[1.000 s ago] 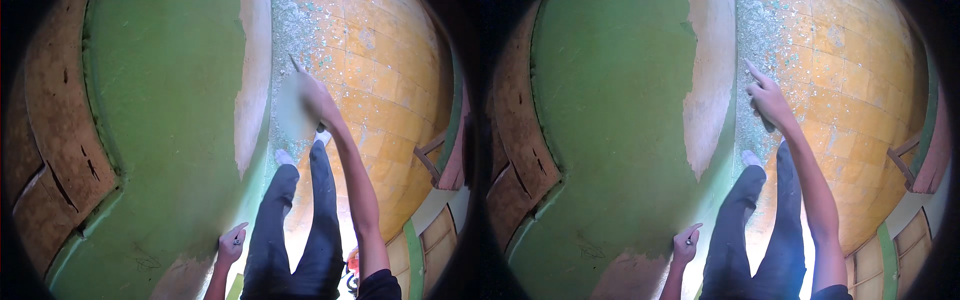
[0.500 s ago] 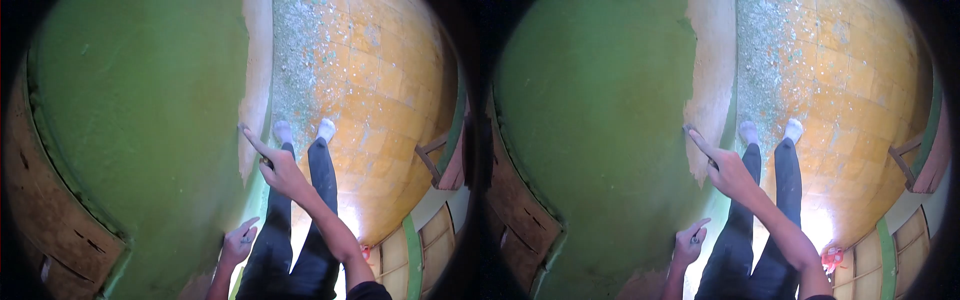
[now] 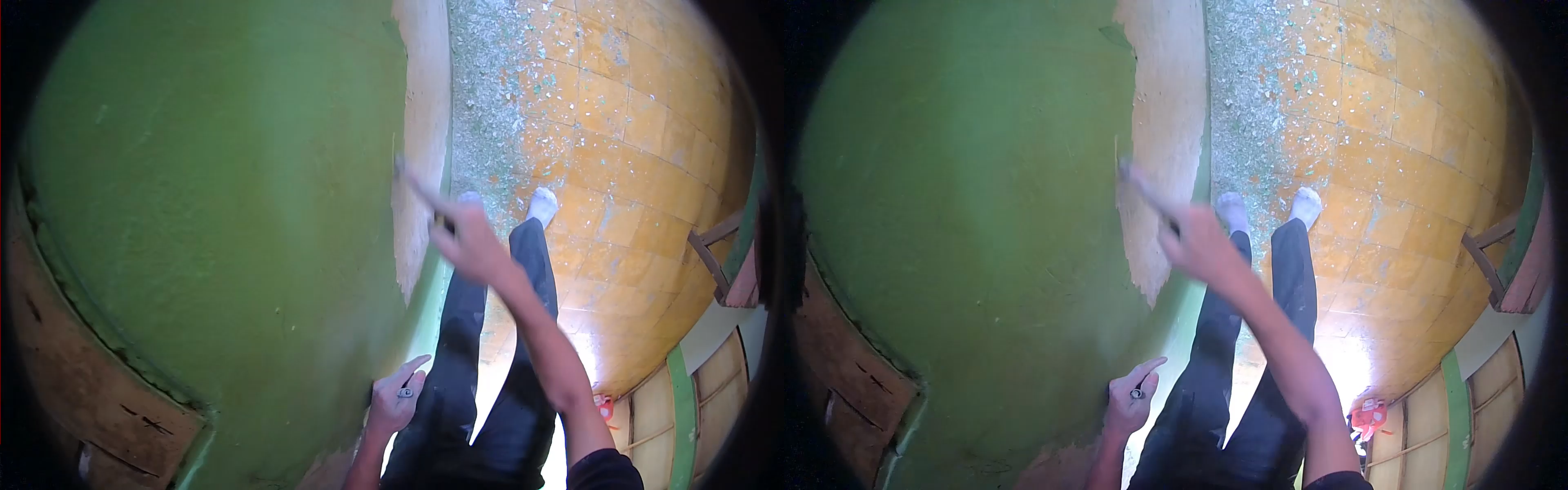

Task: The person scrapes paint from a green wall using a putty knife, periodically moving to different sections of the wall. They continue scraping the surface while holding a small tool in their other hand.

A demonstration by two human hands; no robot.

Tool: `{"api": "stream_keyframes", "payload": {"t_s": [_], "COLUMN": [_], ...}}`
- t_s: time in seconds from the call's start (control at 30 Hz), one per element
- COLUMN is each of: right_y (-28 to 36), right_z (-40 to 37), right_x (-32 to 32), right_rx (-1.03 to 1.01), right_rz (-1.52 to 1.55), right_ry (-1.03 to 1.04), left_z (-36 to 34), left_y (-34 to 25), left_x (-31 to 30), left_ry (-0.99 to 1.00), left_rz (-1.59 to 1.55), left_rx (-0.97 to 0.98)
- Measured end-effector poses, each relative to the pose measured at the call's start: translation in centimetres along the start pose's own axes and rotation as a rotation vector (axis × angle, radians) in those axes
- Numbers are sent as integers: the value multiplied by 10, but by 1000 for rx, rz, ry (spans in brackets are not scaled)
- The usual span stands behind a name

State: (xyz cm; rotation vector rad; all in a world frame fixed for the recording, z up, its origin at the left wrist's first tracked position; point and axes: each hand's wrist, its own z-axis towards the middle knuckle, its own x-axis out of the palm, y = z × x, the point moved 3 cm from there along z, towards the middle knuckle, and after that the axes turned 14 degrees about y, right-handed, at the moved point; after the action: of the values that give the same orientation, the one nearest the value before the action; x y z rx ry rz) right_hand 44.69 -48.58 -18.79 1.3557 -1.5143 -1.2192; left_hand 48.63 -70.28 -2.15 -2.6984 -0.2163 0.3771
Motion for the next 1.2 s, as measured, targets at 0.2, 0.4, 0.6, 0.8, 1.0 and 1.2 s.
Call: {"api": "stream_keyframes", "payload": {"t_s": [0.2, 0.4, 0.6, 0.8, 1.0, 1.2], "right_y": [-2, -11, -4, 1, -9, -23], "right_z": [43, -6, 1, 36, 20, 92], "right_x": [-34, -3, -8, -36, -19, -84], "right_rx": [129, -42, -75, 82, -28, 82], "right_rz": [37, 45, 102, 124, 48, 365], "right_ry": [24, 74, 67, 75, 4, -94], "left_z": [0, 1, -6, 4, -1, 0], "left_y": [3, 0, 3, 8, 8, 4], "left_x": [3, 0, 2, 3, 2, 5], "left_ry": [-10, 3, 12, -20, -48, -37], "left_rz": [-8, -15, 30, 23, 36, 81], "left_rx": [-6, -7, -21, 0, 58, 67]}}
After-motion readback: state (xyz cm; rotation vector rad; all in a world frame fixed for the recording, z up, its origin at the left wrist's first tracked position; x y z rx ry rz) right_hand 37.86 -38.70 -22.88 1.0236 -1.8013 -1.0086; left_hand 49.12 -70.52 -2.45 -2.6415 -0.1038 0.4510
